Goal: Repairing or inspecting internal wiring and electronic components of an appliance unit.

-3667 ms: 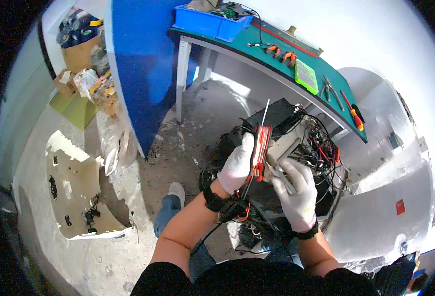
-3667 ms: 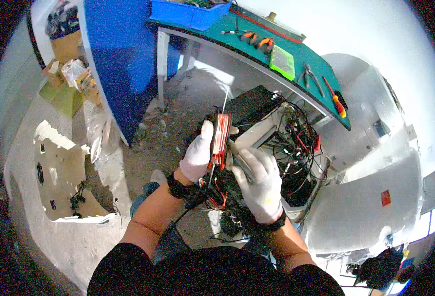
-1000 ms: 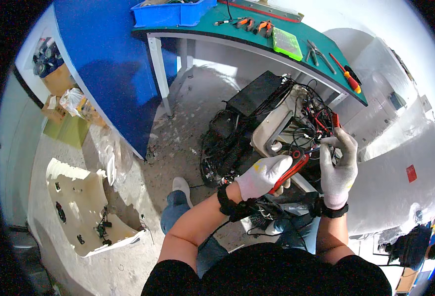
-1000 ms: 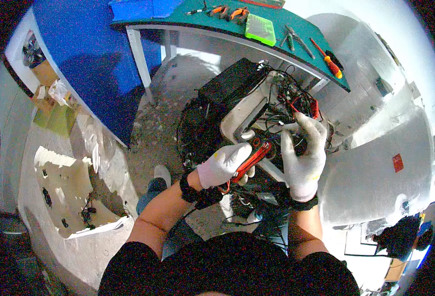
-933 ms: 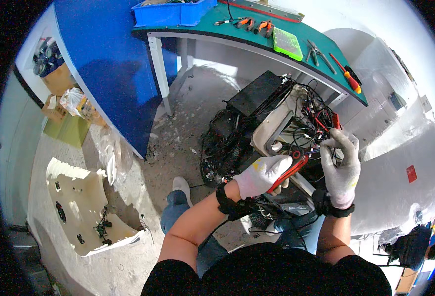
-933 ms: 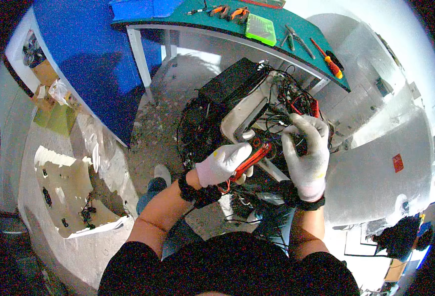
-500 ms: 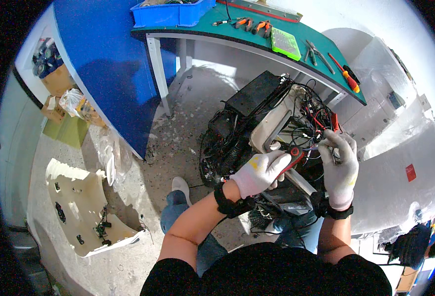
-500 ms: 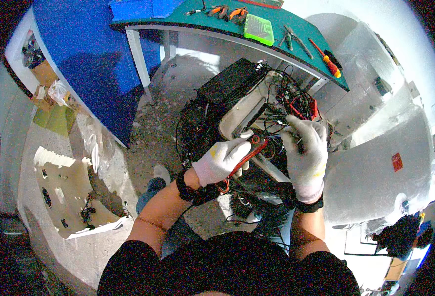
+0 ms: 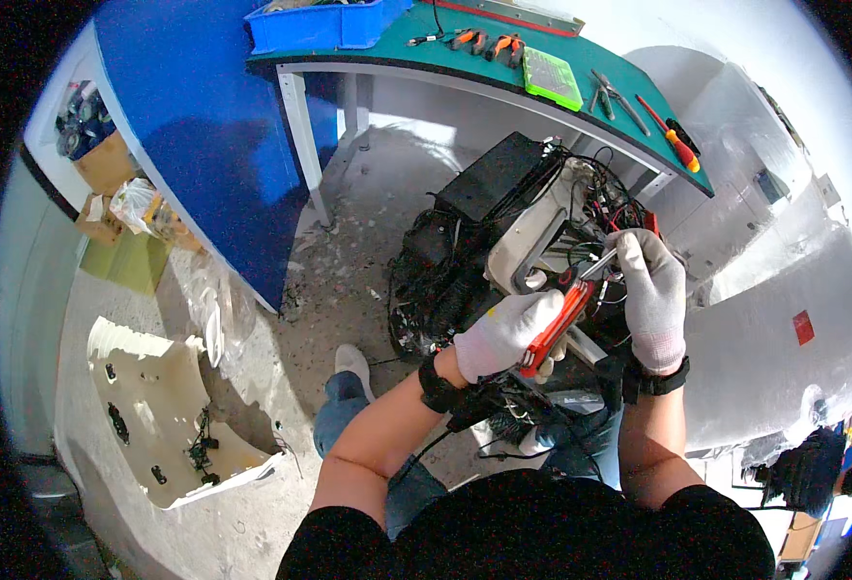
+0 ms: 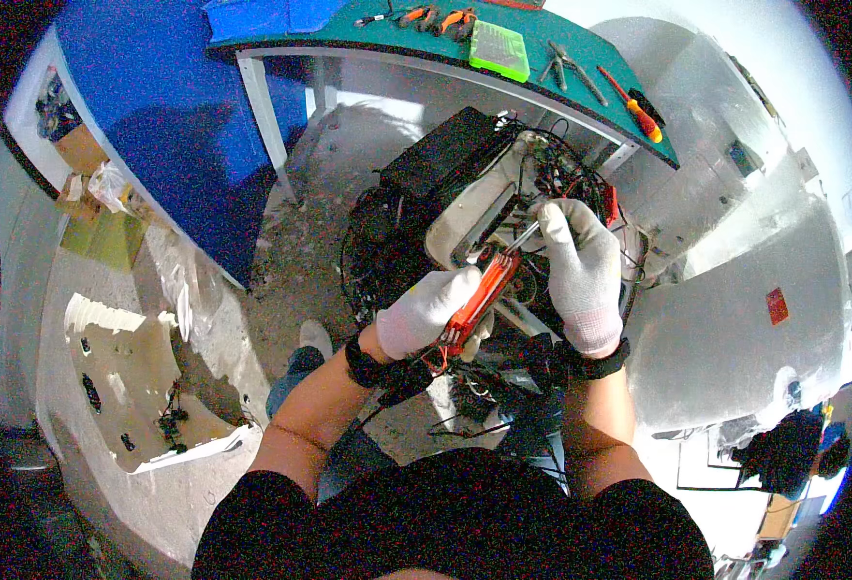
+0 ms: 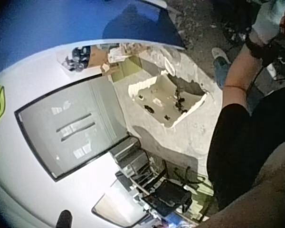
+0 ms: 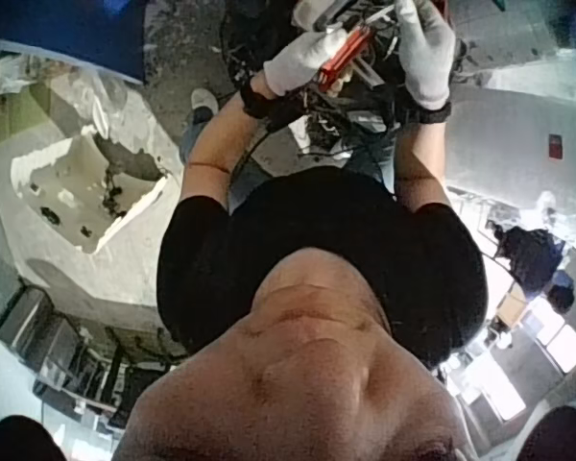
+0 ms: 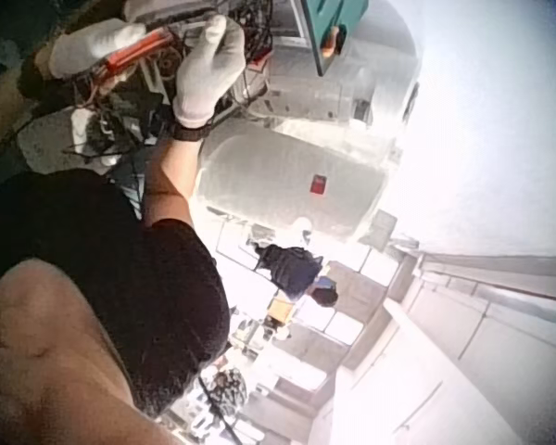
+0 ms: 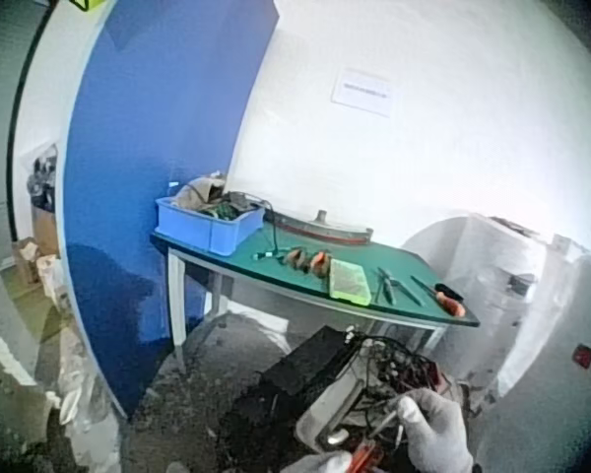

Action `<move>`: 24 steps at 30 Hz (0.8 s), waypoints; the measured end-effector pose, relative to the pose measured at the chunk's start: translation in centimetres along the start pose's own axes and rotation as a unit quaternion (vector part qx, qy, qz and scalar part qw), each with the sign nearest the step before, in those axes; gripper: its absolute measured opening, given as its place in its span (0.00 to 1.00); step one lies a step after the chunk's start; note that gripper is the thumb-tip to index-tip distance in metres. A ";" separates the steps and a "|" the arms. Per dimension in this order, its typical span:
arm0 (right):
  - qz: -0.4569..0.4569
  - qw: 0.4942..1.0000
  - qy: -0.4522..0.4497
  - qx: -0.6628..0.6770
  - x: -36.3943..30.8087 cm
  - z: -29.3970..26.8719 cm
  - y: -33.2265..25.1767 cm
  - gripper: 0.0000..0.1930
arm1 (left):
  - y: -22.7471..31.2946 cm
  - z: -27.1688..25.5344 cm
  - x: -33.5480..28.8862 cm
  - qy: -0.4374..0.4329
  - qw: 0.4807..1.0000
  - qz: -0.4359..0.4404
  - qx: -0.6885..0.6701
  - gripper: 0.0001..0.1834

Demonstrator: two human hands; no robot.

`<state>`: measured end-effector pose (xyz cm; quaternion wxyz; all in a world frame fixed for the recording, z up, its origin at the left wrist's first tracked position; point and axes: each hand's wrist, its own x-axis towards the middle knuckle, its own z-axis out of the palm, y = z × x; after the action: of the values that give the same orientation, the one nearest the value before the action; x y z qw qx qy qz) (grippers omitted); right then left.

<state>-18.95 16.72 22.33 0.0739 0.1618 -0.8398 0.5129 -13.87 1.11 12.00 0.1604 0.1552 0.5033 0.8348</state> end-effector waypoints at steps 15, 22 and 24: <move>-0.068 0.994 0.050 0.065 -0.1 1.2 0.4 0.09 | 0.6 0.1 0.0 0.007 1.000 -0.007 -0.012 0.28; -0.323 0.921 0.002 -0.218 -2.5 2.0 -0.4 0.13 | -0.2 -0.1 0.6 0.073 0.990 0.070 -0.094 0.34; -0.315 0.895 -0.024 -0.314 -3.8 3.0 -0.4 0.17 | -0.7 -1.3 1.1 0.125 0.987 0.100 -0.001 0.34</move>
<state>-15.10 14.62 20.18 0.2581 0.3991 -0.8636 0.1681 -15.29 0.84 10.93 0.0120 0.0986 0.5009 0.8598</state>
